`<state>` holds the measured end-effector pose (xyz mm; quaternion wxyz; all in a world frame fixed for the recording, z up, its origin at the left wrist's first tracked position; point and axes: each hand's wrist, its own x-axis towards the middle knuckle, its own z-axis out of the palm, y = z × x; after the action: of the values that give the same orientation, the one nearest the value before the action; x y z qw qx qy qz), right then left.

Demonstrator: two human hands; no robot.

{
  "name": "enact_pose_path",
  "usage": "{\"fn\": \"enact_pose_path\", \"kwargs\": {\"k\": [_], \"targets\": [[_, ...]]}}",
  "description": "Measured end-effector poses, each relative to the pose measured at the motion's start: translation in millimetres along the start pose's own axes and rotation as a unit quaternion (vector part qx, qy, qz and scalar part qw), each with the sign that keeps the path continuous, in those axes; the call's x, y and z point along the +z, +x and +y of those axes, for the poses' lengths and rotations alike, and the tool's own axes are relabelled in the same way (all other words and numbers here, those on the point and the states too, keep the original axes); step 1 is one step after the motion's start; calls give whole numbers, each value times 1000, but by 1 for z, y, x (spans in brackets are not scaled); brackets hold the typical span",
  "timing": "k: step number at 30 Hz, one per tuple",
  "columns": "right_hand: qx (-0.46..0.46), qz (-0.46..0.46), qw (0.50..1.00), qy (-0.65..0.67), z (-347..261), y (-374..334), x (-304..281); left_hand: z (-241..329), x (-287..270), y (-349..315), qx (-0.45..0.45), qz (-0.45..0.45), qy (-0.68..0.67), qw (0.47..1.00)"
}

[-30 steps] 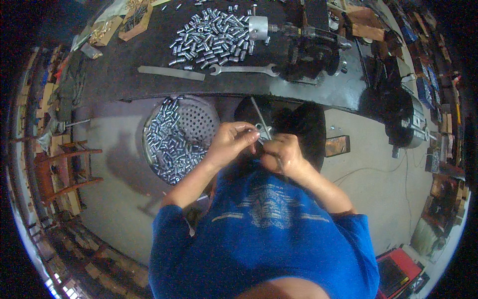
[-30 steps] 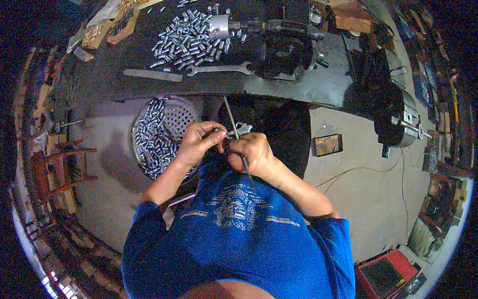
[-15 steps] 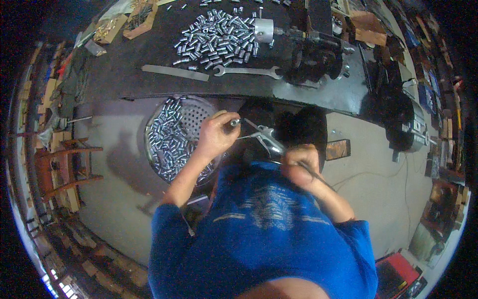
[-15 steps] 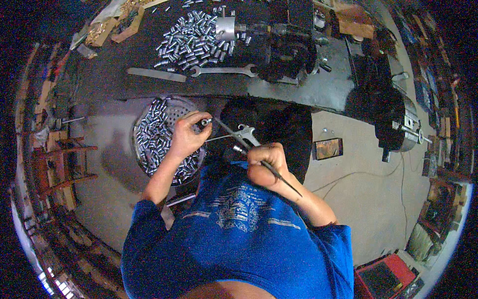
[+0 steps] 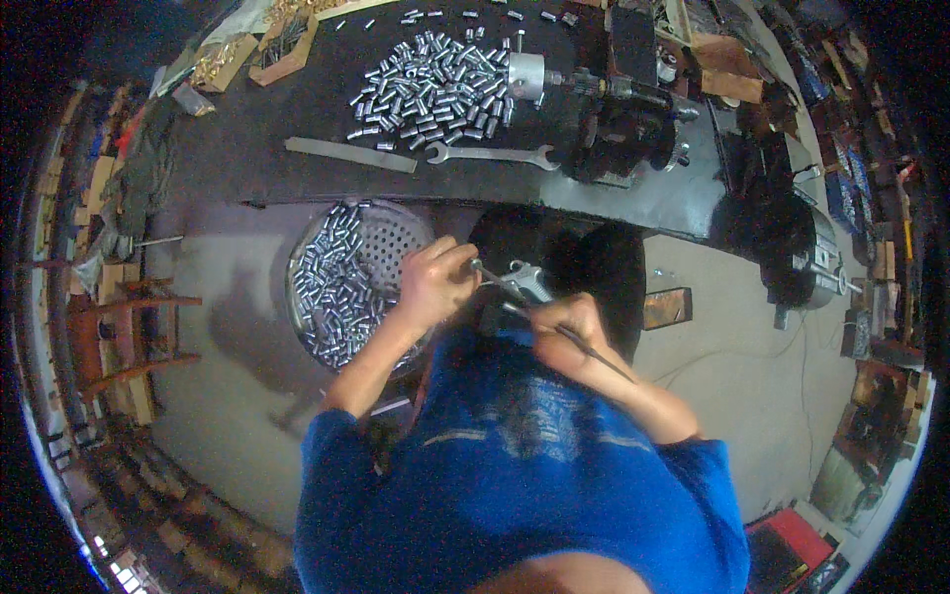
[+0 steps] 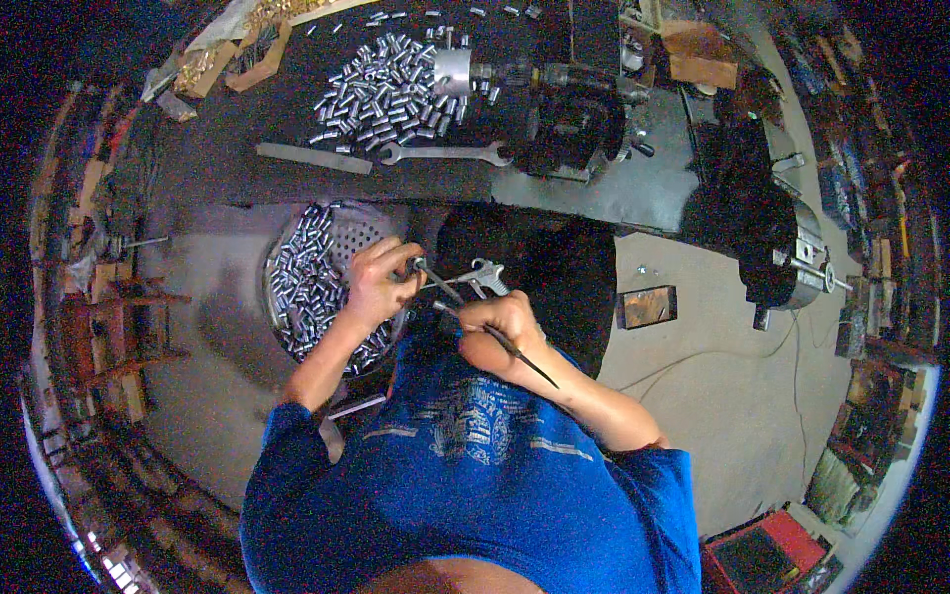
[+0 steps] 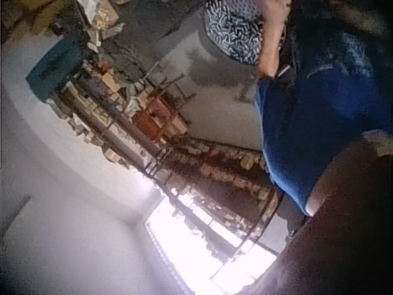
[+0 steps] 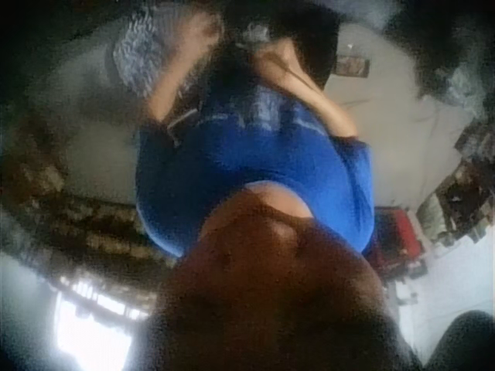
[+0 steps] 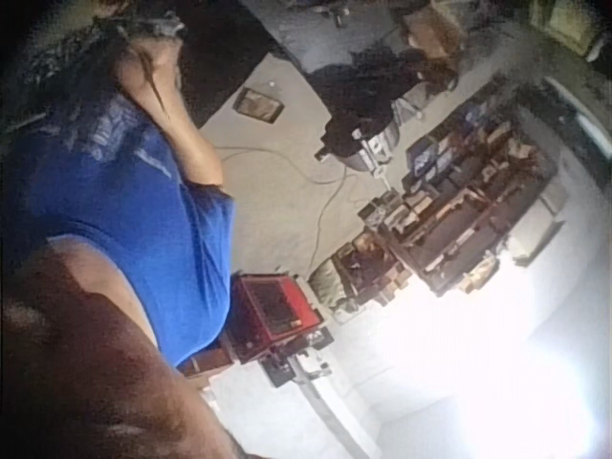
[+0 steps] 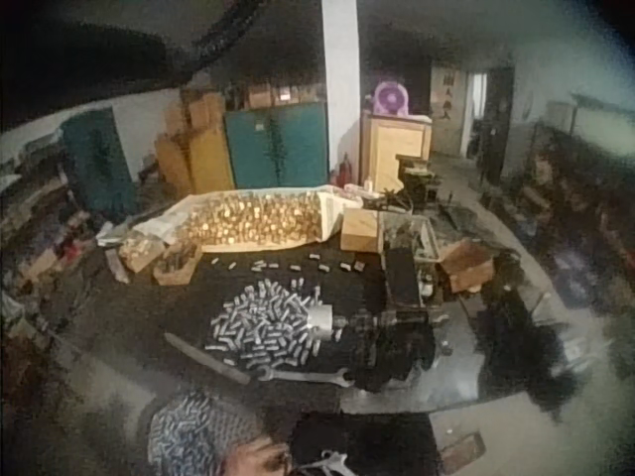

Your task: The person repeatedly picks up metallic cartridge casings from a perforated basket and a pile on the table. They insert each casing into a handheld tool, manipulate it, and then place the casing onto the table. The process is repetitive and involves handling the casings one at a time.

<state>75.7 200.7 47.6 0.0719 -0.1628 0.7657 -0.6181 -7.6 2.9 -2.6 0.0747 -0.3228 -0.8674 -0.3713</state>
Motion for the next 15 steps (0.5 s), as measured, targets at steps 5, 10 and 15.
{"fn": "enact_pose_path", "kwargs": {"k": [5, 10, 15], "targets": [[-9, 57, 998, 9, 21, 25, 14, 12, 16, 3, 57, -28, -9, 998], [9, 25, 1000, -11, 5, 0, -16, -11, 4, 9, -32, 32, -20, 999], [-32, 45, 998, -22, -20, -8, -29, -19, -7, 15, -52, 66, -50, 995]]}}
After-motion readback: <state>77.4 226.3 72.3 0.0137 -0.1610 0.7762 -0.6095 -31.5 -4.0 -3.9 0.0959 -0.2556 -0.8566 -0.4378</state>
